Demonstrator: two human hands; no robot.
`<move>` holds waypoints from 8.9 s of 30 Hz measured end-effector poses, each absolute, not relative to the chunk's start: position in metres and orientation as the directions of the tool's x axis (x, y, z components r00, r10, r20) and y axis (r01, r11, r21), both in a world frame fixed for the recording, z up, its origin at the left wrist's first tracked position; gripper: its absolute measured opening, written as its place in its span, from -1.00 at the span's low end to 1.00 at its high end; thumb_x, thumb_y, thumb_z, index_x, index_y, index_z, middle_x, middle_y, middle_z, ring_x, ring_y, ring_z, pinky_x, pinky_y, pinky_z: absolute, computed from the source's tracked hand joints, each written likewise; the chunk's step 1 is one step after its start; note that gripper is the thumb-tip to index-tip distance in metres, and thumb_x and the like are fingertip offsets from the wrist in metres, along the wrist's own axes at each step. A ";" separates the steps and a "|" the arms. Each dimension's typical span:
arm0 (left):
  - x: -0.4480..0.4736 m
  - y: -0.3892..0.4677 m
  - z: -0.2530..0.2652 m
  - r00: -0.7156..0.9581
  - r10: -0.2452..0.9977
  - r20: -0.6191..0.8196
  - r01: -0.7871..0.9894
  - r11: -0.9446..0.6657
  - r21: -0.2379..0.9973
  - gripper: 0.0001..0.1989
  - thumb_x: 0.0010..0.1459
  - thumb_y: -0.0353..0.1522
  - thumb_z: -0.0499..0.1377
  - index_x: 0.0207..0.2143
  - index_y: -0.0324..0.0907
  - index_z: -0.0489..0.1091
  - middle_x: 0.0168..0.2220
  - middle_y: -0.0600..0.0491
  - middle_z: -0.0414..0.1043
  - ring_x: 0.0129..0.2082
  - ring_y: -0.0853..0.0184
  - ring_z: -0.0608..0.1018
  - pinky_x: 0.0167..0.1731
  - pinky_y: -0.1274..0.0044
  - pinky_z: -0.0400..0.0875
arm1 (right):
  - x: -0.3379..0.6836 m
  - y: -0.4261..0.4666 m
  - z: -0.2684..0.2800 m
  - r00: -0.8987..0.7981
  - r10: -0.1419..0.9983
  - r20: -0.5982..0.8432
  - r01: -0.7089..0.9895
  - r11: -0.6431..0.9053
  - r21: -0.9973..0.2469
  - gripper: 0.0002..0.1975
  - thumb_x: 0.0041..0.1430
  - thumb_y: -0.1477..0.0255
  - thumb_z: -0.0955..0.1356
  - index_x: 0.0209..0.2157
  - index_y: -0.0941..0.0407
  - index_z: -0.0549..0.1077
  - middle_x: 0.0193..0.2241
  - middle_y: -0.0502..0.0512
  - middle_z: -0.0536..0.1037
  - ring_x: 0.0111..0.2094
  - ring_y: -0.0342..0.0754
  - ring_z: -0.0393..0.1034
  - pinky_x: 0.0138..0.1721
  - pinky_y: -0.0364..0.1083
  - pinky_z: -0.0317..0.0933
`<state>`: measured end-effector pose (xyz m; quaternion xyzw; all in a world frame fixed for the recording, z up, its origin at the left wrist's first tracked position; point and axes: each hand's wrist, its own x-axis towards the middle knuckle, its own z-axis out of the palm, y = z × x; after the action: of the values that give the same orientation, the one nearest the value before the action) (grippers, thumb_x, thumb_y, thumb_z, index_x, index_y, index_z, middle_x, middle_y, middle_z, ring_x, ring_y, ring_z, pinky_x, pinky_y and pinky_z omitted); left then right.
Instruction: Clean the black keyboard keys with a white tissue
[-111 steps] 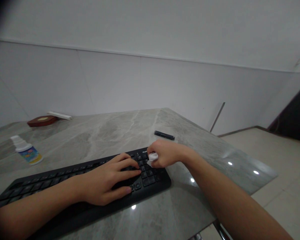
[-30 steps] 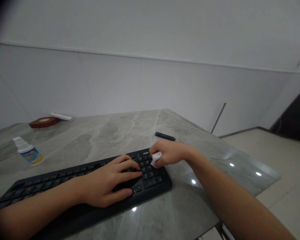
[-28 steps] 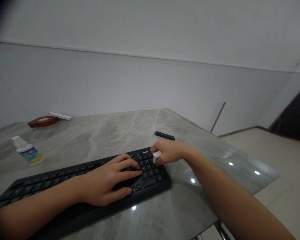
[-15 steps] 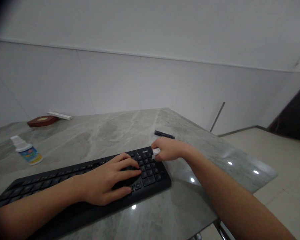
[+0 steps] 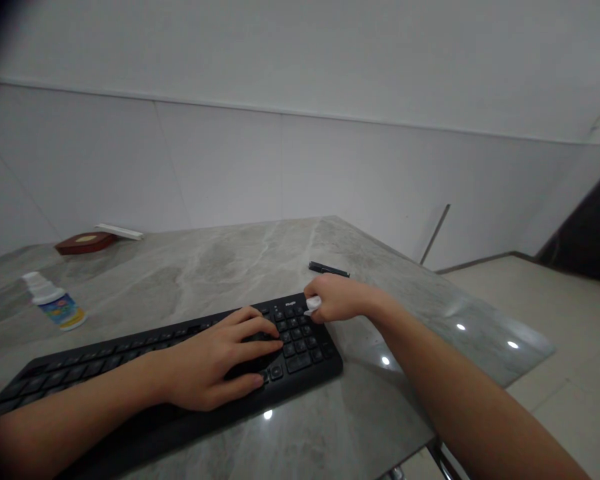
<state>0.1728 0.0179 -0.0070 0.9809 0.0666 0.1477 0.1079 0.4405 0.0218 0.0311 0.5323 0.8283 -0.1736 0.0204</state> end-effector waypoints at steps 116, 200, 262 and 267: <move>0.172 0.015 -0.005 0.945 0.174 0.278 0.109 -0.965 0.237 -0.60 0.27 -0.33 0.17 0.14 -0.24 0.40 0.06 -0.16 0.39 0.04 0.06 0.38 0.14 0.19 0.35 | 0.441 0.020 0.034 -0.382 0.889 -0.253 0.907 0.310 -0.284 -0.80 -0.03 0.39 0.40 -0.31 0.14 0.56 -0.40 0.06 0.58 -0.37 -0.02 0.41 -0.39 -0.13 0.11; 0.172 0.015 -0.006 0.947 0.172 0.271 0.108 -0.966 0.236 -0.59 0.26 -0.34 0.17 0.15 -0.24 0.38 0.07 -0.15 0.37 0.06 0.06 0.37 0.15 0.19 0.34 | 0.449 0.024 0.030 -0.474 0.859 -0.192 0.855 0.397 -0.333 -0.86 -0.03 0.43 0.40 -0.37 0.15 0.51 -0.41 0.03 0.56 -0.39 -0.06 0.40 -0.39 -0.15 0.12; 0.172 0.016 -0.007 0.946 0.172 0.273 0.112 -0.969 0.221 -0.59 0.27 -0.33 0.17 0.15 -0.24 0.38 0.07 -0.16 0.37 0.05 0.05 0.37 0.14 0.18 0.33 | 0.457 0.027 0.033 -0.387 0.919 -0.079 0.915 0.372 -0.156 -0.97 -0.04 0.49 0.35 -0.49 0.17 0.43 -0.51 0.05 0.47 -0.45 -0.07 0.30 -0.41 -0.13 0.06; 0.172 0.016 -0.007 0.947 0.173 0.270 0.111 -0.967 0.230 -0.59 0.27 -0.33 0.18 0.15 -0.24 0.38 0.07 -0.16 0.38 0.05 0.04 0.37 0.12 0.18 0.35 | 0.447 0.024 0.030 -0.529 0.840 -0.122 0.811 0.458 -0.364 -0.90 0.03 0.44 0.35 -0.40 0.17 0.48 -0.46 0.02 0.50 -0.42 -0.08 0.34 -0.38 -0.15 0.12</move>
<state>0.1720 0.0159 -0.0069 0.9809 0.0726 0.1455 0.1064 0.4466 0.0235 0.0296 0.4836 0.8531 -0.1922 -0.0377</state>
